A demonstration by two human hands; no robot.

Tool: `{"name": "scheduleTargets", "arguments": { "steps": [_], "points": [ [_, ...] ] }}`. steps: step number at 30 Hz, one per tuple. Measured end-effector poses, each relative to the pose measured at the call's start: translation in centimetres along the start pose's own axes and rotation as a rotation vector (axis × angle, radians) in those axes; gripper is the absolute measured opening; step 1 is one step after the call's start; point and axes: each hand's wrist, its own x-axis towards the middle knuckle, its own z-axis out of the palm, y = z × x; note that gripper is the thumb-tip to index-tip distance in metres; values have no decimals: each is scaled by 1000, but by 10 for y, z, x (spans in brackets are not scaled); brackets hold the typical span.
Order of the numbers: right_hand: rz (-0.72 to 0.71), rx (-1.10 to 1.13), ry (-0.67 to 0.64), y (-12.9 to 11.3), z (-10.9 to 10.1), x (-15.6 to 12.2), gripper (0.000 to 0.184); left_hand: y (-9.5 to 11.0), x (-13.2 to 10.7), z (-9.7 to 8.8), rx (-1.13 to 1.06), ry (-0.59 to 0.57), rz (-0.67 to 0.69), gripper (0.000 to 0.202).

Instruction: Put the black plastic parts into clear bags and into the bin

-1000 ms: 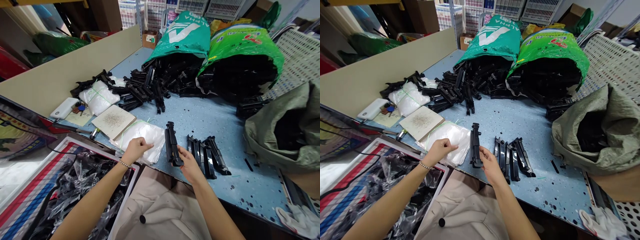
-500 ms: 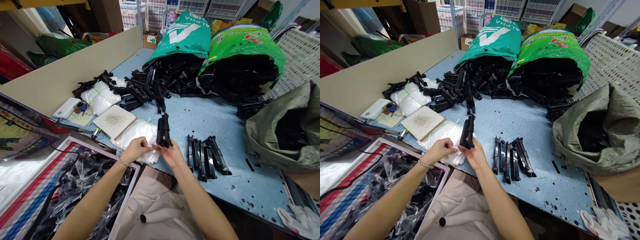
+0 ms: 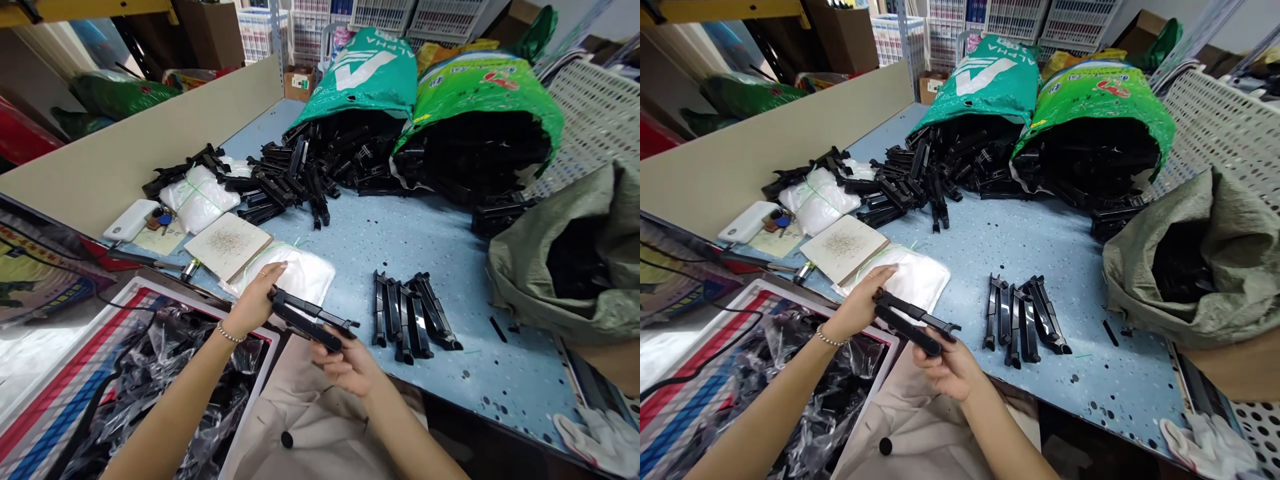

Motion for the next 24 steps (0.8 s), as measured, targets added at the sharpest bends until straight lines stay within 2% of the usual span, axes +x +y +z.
{"name": "scheduleTargets", "arguments": {
  "steps": [3,6,8,11,14,16,17,19,21,22,23,24],
  "points": [
    [39,73,-34,5,-7,8,27,5,-9,-10,86,36,-10,82],
    [-12,64,-50,2,-5,15,22,16,-19,-21,197,80,-37,78],
    [-85,1,-18,-1,-2,20,23,25,-24,-19,237,76,-41,73],
    [-297,-244,179,-2,3,29,26,43,-32,2,239,9,45,73],
    [-630,-707,486,3,9,35,23,64,-38,23,121,-139,196,75],
    [-740,-1031,586,8,15,30,20,78,-42,23,21,-204,225,70],
    [-728,-1160,554,11,19,25,21,82,-46,15,-11,-220,211,64],
    [-589,-1339,342,11,27,11,28,84,-60,-10,-15,-260,132,51],
    [-443,-1450,158,3,32,-8,33,70,-86,-41,64,-327,-5,40],
    [-425,-1518,177,-4,31,-18,33,57,-102,-56,119,-361,-95,38],
    [-441,-1607,288,-14,29,-29,32,40,-120,-68,172,-391,-183,35],
    [-473,-1715,477,-25,24,-39,32,20,-138,-78,220,-417,-282,31]
  ]
}}
